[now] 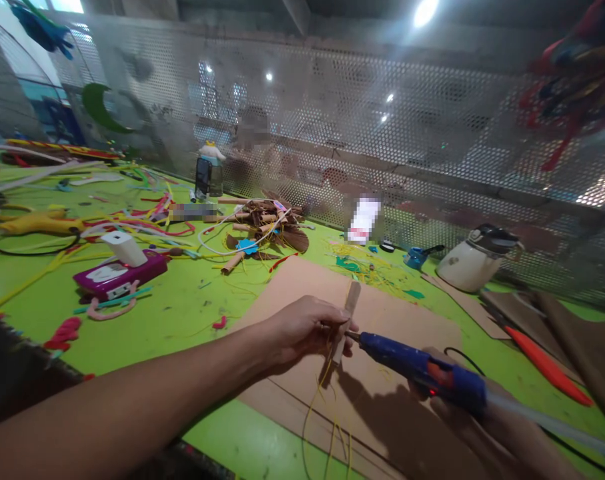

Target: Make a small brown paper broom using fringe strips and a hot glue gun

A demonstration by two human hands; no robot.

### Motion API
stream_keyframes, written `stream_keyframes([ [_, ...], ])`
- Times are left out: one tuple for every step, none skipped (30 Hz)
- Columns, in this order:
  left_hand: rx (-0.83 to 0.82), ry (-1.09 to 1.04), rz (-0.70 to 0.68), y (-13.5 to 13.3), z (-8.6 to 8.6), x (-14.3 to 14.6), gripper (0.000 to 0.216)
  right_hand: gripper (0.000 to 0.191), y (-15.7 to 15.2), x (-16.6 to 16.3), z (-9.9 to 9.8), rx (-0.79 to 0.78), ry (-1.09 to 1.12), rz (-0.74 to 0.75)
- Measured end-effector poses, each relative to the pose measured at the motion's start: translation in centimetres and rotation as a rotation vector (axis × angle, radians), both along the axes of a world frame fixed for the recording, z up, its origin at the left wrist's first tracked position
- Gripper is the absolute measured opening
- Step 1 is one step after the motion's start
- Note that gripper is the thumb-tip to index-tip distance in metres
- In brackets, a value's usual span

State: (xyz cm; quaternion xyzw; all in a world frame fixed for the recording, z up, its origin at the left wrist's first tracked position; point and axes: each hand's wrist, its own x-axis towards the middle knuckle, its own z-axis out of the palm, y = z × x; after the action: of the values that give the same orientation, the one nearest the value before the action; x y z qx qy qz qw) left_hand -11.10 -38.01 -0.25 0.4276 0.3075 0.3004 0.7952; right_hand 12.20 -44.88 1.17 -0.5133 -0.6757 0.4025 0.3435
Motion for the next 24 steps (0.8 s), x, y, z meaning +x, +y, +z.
stream_keyframes([
  [0.0, -0.002, -0.009, 0.1, -0.1, 0.0, 0.02, 0.039, 0.0, 0.1, 0.0, -0.004, -0.002, 0.006],
  [-0.003, -0.009, -0.017, 0.1, -0.1, -0.1, 0.02, 0.038, 0.0, 0.1, -0.1, -0.006, -0.006, 0.01],
  [-0.008, -0.017, -0.026, 0.2, -0.2, -0.1, 0.02, 0.038, 0.1, 0.3, -0.1, -0.004, -0.012, 0.01],
  [-0.015, -0.024, -0.036, 0.3, -0.3, -0.1, 0.02, 0.037, 0.1, 0.4, -0.2, 0.001, -0.018, 0.006],
  [-0.025, -0.029, -0.045, 0.3, -0.4, -0.1, 0.02, 0.037, 0.1, 0.6, -0.2, 0.006, -0.024, 0.0],
  [-0.034, -0.032, -0.052, 0.4, -0.4, -0.1, 0.019, 0.036, 0.1, 0.7, -0.3, 0.011, -0.029, -0.005],
  [-0.041, -0.033, -0.058, 0.4, -0.4, -0.2, 0.019, 0.036, 0.1, 0.9, -0.3, 0.014, -0.031, -0.009],
  [-0.046, -0.034, -0.064, 0.4, -0.4, -0.2, 0.019, 0.036, 0.0, 1.0, -0.3, 0.017, -0.034, -0.01],
  [-0.047, -0.035, -0.068, 0.4, -0.4, -0.2, 0.019, 0.035, 0.0, 1.0, -0.3, 0.02, -0.038, -0.008],
  [-0.047, -0.036, -0.069, 0.3, -0.3, -0.2, 0.019, 0.035, 0.0, 1.0, -0.3, 0.025, -0.044, -0.007],
  [-0.048, -0.036, -0.071, 0.3, -0.3, -0.2, 0.019, 0.034, 0.0, 1.0, -0.2, 0.03, -0.052, -0.005],
  [-0.05, -0.032, -0.072, 0.3, -0.2, -0.2, 0.019, 0.034, 0.0, 1.0, -0.2, 0.035, -0.058, -0.004],
  [-0.054, -0.024, -0.072, 0.2, -0.2, -0.2, 0.019, 0.033, 0.0, 0.9, -0.1, 0.039, -0.065, -0.003],
  [-0.058, -0.018, -0.07, 0.2, -0.1, -0.2, 0.019, 0.031, 0.0, 0.8, -0.1, 0.041, -0.071, 0.001],
  [-0.062, -0.013, -0.07, 0.2, -0.1, -0.2, 0.019, 0.029, 0.1, 0.6, 0.0, 0.041, -0.076, 0.007],
  [-0.063, -0.011, -0.073, 0.2, -0.1, -0.2, 0.019, 0.027, 0.1, 0.5, 0.0, 0.041, -0.081, 0.015],
  [-0.062, -0.01, -0.078, 0.2, -0.1, -0.2, 0.019, 0.024, 0.2, 0.4, 0.0, 0.043, -0.089, 0.021],
  [-0.059, -0.01, -0.081, 0.2, 0.0, -0.2, 0.018, 0.022, 0.2, 0.4, 0.1, 0.046, -0.1, 0.019],
  [-0.056, -0.011, -0.085, 0.2, 0.0, -0.2, 0.018, 0.02, 0.1, 0.3, 0.1, 0.052, -0.114, 0.011],
  [-0.054, -0.01, -0.087, 0.2, 0.0, -0.2, 0.018, 0.02, 0.0, 0.3, 0.1, 0.066, -0.133, -0.001],
  [-0.051, -0.007, -0.089, 0.2, 0.0, -0.2, 0.018, 0.02, -0.1, 0.3, 0.2, 0.084, -0.156, -0.014],
  [-0.046, -0.003, -0.089, 0.1, 0.1, -0.2, 0.018, 0.021, -0.4, 0.4, 0.3, 0.103, -0.181, -0.022],
  [-0.04, 0.003, -0.089, 0.1, 0.1, -0.2, 0.018, 0.023, -0.7, 0.4, 0.5, 0.122, -0.202, -0.025],
  [-0.033, 0.012, -0.087, 0.0, 0.2, -0.2, 0.018, 0.025, -1.1, 0.3, 0.7, 0.14, -0.221, -0.021],
])
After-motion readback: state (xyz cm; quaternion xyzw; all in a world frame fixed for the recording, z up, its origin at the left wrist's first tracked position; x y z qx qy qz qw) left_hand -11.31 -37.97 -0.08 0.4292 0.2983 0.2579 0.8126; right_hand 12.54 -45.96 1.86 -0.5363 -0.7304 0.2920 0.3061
